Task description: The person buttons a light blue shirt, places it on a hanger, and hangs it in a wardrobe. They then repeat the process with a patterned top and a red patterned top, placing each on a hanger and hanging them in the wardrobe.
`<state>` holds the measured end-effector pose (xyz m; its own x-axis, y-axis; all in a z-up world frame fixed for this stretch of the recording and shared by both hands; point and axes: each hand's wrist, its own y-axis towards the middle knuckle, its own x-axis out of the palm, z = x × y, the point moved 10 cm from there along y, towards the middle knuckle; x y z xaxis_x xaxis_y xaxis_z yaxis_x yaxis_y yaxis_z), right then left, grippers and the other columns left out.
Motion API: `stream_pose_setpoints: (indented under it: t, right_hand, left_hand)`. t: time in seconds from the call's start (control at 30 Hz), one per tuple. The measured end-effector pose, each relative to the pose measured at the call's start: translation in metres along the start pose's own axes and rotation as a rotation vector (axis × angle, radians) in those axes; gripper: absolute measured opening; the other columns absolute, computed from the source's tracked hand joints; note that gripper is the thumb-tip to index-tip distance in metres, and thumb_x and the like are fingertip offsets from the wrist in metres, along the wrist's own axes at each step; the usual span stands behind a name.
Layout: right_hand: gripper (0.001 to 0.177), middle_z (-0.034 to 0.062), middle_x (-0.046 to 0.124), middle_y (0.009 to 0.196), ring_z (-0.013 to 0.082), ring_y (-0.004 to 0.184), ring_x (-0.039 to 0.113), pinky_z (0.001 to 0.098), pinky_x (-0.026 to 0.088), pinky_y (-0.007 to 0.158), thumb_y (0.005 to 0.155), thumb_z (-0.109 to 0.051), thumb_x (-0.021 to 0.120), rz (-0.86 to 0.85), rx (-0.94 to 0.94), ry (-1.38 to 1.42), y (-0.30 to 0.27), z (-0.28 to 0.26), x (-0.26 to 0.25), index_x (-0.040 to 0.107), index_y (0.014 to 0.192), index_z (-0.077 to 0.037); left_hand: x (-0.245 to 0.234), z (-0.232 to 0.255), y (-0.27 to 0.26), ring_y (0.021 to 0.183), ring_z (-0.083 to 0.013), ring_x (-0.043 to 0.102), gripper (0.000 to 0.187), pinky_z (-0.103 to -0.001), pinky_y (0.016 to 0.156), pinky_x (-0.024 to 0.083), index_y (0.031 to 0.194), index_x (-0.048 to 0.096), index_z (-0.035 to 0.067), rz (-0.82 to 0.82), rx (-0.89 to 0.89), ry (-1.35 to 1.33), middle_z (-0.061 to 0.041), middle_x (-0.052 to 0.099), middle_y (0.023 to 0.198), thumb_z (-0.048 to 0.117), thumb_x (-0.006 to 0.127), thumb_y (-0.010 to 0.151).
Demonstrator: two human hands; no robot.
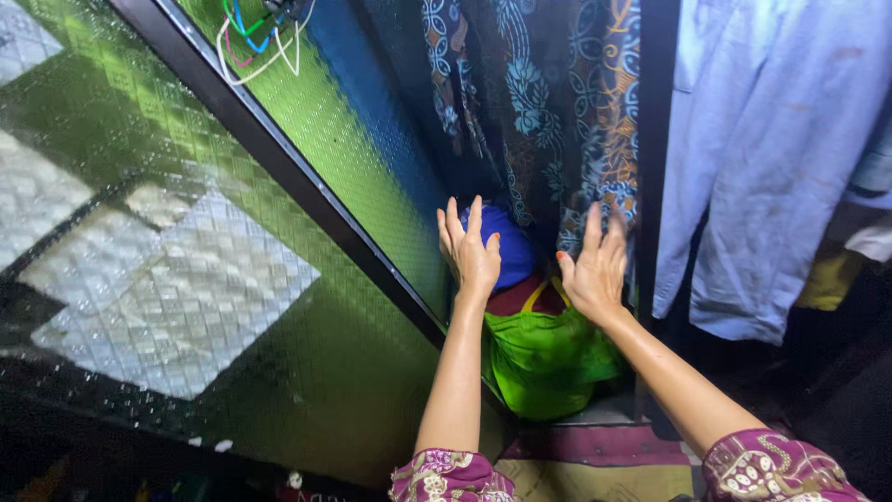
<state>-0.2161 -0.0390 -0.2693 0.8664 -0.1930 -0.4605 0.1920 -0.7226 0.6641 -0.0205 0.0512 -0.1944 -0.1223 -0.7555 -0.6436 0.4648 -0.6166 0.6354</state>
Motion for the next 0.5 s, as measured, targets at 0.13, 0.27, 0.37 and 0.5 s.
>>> stream_pose_setpoints:
  t: [0.13,0.27,0.37,0.5]
  right_hand:
    - [0.098,0.0282,0.025,0.161,0.0491,0.148,0.027,0.0586,0.031,0.114,0.083,-0.020,0.080,-0.063,-0.084,-0.014,-0.018,-0.029,-0.035,0.023,0.162,-0.009]
    - [0.093,0.0273,0.025,0.160,0.0495,0.147,0.028,0.0582,0.033,0.113,0.085,-0.021,0.080,-0.070,-0.175,-0.008,-0.042,-0.043,-0.075,0.028,0.162,-0.011]
    - [0.092,0.0280,0.025,0.159,0.0493,0.146,0.029,0.0580,0.034,0.113,0.085,-0.021,0.080,-0.076,-0.193,0.016,-0.061,-0.048,-0.103,0.029,0.162,-0.010]
    - [0.089,0.0267,0.027,0.159,0.0485,0.147,0.030,0.0573,0.035,0.115,0.088,-0.020,0.079,-0.085,-0.218,0.059,-0.091,-0.056,-0.137,0.031,0.162,-0.011]
  left_hand:
    - [-0.011,0.019,-0.036,0.152,-0.0461,0.021,0.073,-0.052,0.122,0.023,0.148,0.053,0.017,0.023,0.044,-0.043,-0.020,0.030,0.162,0.007,0.080,0.080]
    - [-0.028,0.039,-0.078,0.153,-0.0464,0.021,0.070,-0.050,0.124,0.024,0.148,0.053,0.017,0.048,0.096,-0.086,-0.021,0.030,0.163,0.007,0.078,0.083]
    - [-0.041,0.057,-0.115,0.151,-0.0460,0.022,0.068,-0.050,0.123,0.024,0.147,0.055,0.018,0.044,0.093,-0.055,-0.021,0.031,0.162,0.009,0.078,0.083]
    - [-0.065,0.085,-0.169,0.152,-0.0459,0.023,0.067,-0.050,0.124,0.024,0.146,0.056,0.019,0.046,0.122,-0.051,-0.021,0.032,0.162,0.009,0.078,0.084]
